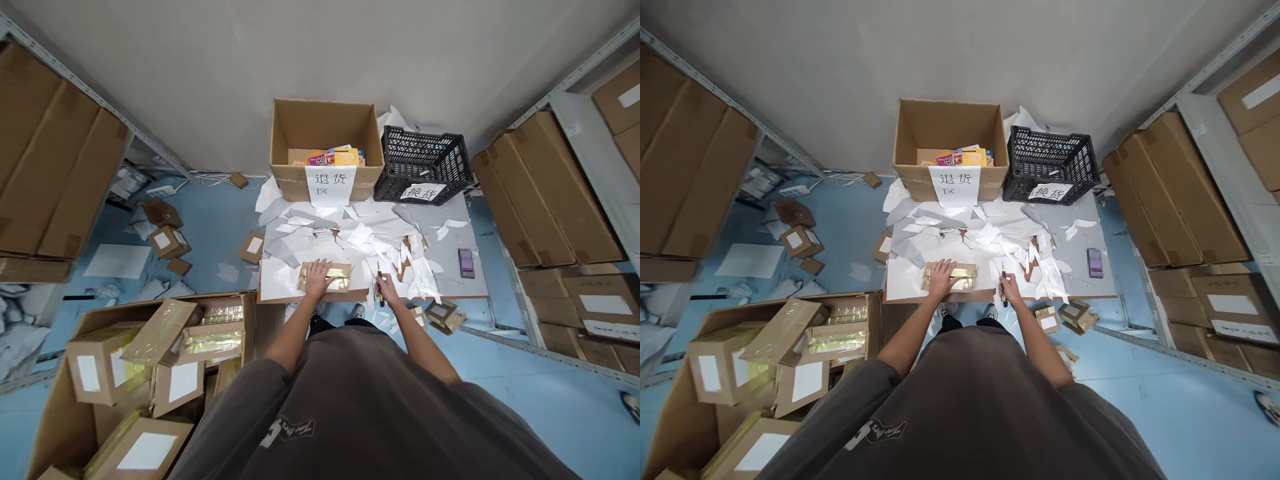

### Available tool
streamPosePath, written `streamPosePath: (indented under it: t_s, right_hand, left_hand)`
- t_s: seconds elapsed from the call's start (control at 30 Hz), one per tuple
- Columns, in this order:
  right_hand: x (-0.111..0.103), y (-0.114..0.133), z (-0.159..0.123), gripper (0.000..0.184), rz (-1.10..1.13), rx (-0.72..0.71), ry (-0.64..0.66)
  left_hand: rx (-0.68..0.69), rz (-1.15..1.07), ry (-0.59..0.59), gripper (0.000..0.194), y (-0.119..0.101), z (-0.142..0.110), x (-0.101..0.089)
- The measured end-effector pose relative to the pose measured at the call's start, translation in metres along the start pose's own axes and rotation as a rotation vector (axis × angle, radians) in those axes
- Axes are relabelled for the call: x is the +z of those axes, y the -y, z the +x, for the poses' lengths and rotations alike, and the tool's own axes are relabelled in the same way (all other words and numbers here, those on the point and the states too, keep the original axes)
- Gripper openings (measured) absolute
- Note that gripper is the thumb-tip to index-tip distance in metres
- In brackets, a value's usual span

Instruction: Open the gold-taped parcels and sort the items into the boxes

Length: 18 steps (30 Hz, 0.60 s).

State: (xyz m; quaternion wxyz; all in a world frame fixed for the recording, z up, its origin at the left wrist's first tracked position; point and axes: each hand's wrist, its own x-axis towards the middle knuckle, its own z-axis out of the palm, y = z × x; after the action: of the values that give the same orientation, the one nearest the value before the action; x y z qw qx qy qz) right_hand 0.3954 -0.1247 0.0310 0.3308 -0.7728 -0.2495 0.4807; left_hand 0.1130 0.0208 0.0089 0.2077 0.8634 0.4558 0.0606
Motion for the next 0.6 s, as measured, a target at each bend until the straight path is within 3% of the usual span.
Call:
streamPosePath:
  t_s: [0.1, 0.27, 0.4, 0.5, 0.6]
  right_hand:
    - [0.019, -0.015, 0.008, 0.052, 0.109, 0.035, -0.044]
    - [-0.010, -0.036, 0.045, 0.057, -0.240, 0.029, -0.144]
    - [-0.020, -0.039, 0.071, 0.052, -0.312, 0.055, -0.267]
    - [-0.002, -0.029, 0.063, 0.055, -0.278, 0.013, -0.232]
    - [0.038, -0.010, 0.034, 0.052, -0.228, -0.049, -0.030]
  left_hand:
    - [-0.033, 0.011, 0.041, 0.062, -0.003, -0.001, -0.005]
    - [-0.048, 0.043, 0.063, 0.062, -0.003, 0.005, -0.004]
    - [-0.080, 0.093, 0.085, 0.063, -0.003, 0.005, 0.000]
    - [-0.097, 0.120, 0.105, 0.064, -0.005, 0.003, 0.001]
    - [-0.081, 0.126, 0.088, 0.062, -0.007, 0.004, 0.000]
